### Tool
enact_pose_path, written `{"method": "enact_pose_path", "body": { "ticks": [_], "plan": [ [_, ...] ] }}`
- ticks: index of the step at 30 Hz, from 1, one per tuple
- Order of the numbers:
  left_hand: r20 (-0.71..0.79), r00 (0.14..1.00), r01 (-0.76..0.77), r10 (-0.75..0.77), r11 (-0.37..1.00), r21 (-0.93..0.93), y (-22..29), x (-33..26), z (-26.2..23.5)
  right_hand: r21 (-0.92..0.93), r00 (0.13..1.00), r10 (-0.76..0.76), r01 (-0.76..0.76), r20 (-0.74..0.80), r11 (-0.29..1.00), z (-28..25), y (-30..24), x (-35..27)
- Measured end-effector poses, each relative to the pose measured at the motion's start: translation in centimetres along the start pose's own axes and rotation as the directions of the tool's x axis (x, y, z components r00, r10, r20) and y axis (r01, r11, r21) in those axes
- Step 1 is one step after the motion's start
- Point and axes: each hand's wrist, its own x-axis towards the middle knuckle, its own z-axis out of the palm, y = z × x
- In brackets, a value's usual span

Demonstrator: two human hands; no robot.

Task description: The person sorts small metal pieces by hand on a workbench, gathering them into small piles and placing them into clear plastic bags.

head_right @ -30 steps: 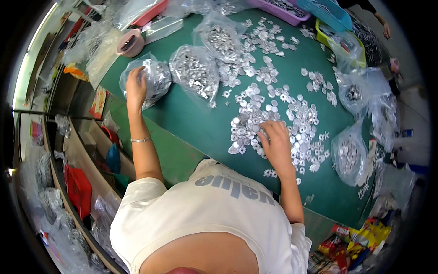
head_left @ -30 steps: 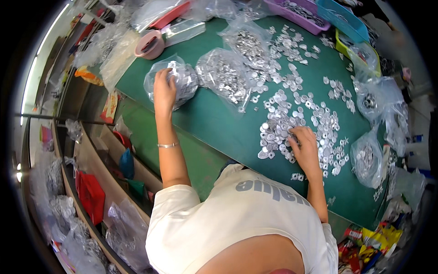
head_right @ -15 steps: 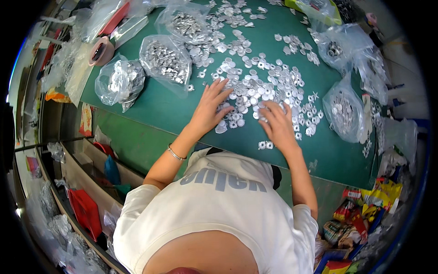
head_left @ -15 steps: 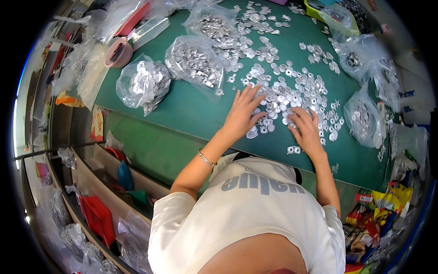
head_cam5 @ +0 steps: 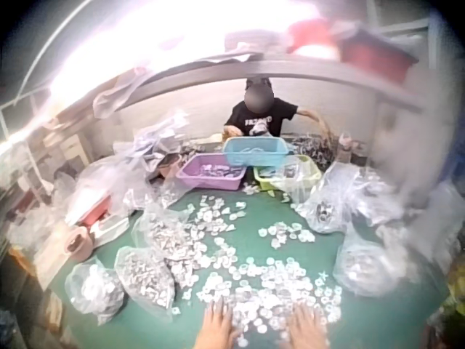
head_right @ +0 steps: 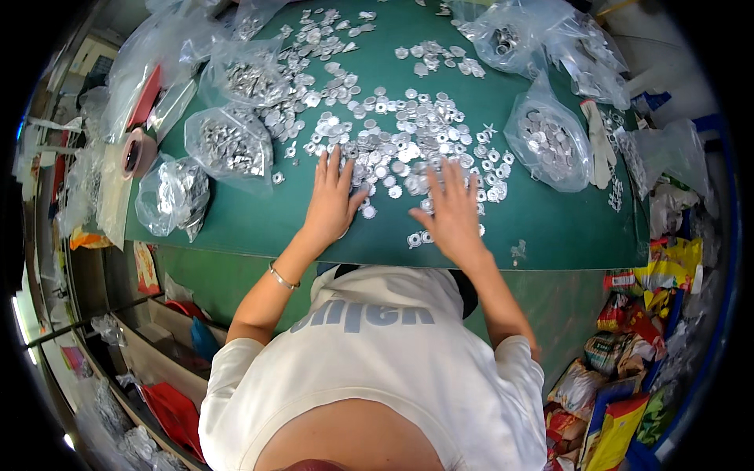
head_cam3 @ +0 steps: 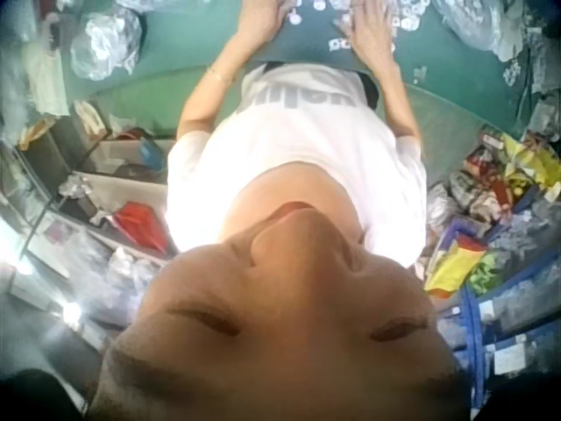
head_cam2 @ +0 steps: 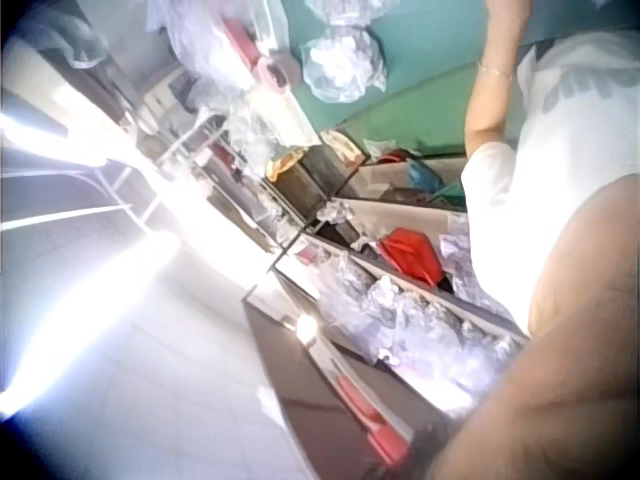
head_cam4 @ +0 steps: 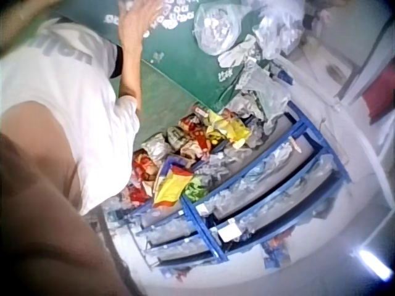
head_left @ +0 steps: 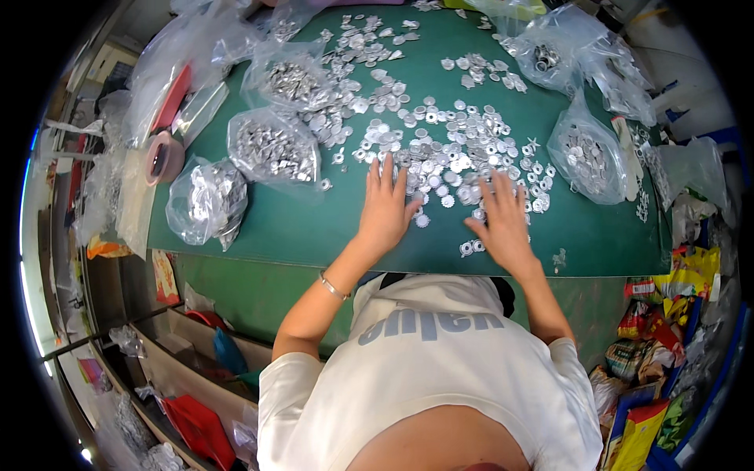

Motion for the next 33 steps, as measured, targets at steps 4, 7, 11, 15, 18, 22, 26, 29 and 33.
{"method": "enact_pose_path", "body": {
  "ticks": [4,7,11,15,18,22,26,29,33],
  "plan": [
    [0.228,0.966,-0.124,0.126,0.992,-0.022,2.9,-1.5,-1.7,0.160,0.984,-0.161,0.146,0.082,0.976,0.0,-2.4,-0.3],
    [0.196,0.972,-0.133,0.133,0.991,-0.015,2.3,-2.6,-2.3,0.384,0.958,-0.284,0.245,0.046,0.890,-0.7,-2.2,-0.3],
    [0.112,0.992,-0.054,0.060,0.997,-0.054,2.5,-1.9,-2.8,0.389,0.962,0.063,0.047,-0.265,0.920,-0.5,2.3,0.0],
    [0.196,0.973,-0.126,0.121,0.992,0.013,4.1,-1.6,-1.3,0.062,0.949,0.024,-0.005,-0.313,0.998,-1.5,1.4,2.8],
    [0.251,0.957,-0.149,0.147,0.989,-0.010,3.8,-1.7,-1.6,0.083,0.958,-0.014,0.039,-0.286,0.996,-0.5,1.6,3.3],
    [0.240,0.967,-0.056,0.082,0.992,-0.115,4.2,-2.5,-3.0,0.578,0.939,0.212,-0.019,-0.269,0.816,-0.4,3.7,2.7],
    [0.140,0.990,0.012,-0.006,0.999,-0.041,4.1,-1.2,-2.7,0.975,0.836,0.505,-0.149,0.214,-0.165,-2.7,4.1,5.0],
    [0.187,0.982,-0.034,0.027,0.999,0.032,3.5,-0.5,-1.2,0.745,0.826,0.361,-0.103,0.433,-0.659,-3.7,5.3,8.2],
    [0.185,0.981,-0.067,0.054,0.996,0.063,3.2,-0.7,-0.3,0.864,0.877,0.421,-0.385,0.232,0.325,-1.2,8.5,10.2]
  ]
}}
